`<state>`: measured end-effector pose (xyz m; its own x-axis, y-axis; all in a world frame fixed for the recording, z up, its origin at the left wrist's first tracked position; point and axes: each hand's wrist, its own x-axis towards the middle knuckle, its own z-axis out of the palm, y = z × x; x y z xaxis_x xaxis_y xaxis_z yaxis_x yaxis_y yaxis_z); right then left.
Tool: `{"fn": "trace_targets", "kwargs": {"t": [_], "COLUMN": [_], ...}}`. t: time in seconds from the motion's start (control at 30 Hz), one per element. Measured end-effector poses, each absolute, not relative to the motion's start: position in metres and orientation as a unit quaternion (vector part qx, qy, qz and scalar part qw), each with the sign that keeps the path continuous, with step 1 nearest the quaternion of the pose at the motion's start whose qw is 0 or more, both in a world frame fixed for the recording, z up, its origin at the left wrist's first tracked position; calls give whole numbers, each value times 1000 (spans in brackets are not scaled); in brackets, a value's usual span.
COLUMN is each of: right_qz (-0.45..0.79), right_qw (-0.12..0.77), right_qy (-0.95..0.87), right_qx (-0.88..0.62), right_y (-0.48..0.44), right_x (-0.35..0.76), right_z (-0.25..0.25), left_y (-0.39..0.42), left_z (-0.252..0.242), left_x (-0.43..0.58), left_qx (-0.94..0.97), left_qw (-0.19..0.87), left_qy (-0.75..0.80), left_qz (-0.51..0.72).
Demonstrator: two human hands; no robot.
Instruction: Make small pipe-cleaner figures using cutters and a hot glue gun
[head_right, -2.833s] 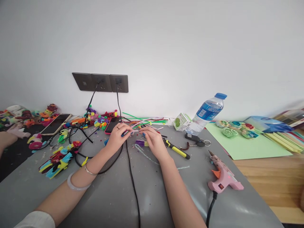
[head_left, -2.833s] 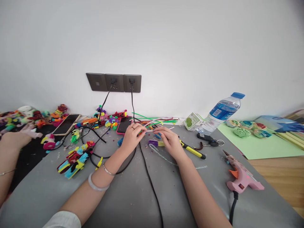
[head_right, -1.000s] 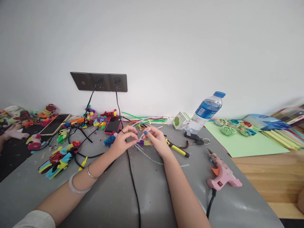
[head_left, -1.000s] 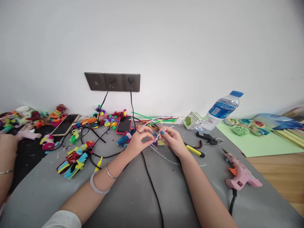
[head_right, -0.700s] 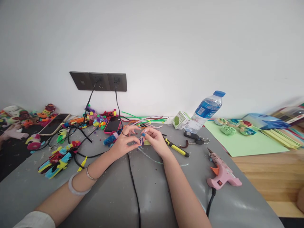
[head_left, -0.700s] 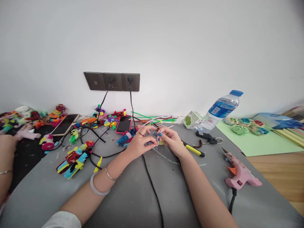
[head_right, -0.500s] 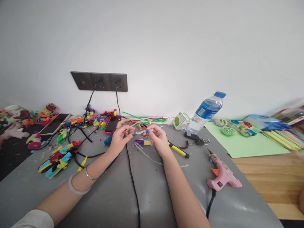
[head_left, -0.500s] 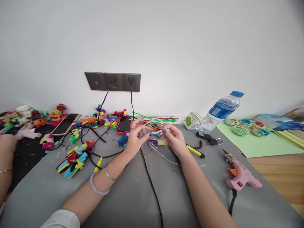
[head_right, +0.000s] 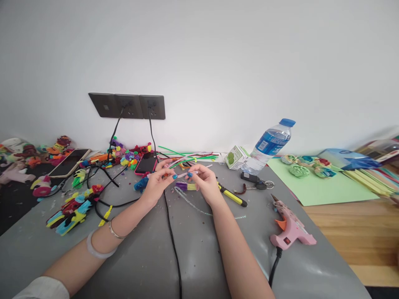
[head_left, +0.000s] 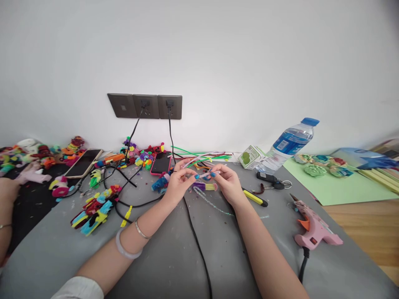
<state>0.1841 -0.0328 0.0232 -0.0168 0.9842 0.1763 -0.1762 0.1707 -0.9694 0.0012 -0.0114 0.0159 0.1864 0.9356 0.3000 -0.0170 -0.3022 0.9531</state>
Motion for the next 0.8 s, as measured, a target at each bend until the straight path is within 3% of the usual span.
{"fn": "trace_targets", "kwargs": {"t": [0.17, 0.33, 0.57, 0.8], "right_qz": [505, 526, 503, 505], "right_qw": [587, 534, 605, 581], "right_qy": [-507, -552, -482, -508], "right_qx": [-380, -365, -386, -386], "right_y": [-33, -35, -32, -33], "right_x": [183, 182, 184, 183], "right_z": [25, 28, 24, 27], "left_y": [-16, -23, -10, -10], "left_z": [21, 27, 18, 18], "left_x": [0, 1, -1, 1], "left_qx": [707, 763, 637, 574], "left_qw": [444, 411, 468, 505], "left_qy": [343, 322, 372, 373], "left_qz": [430, 381, 488, 526]}}
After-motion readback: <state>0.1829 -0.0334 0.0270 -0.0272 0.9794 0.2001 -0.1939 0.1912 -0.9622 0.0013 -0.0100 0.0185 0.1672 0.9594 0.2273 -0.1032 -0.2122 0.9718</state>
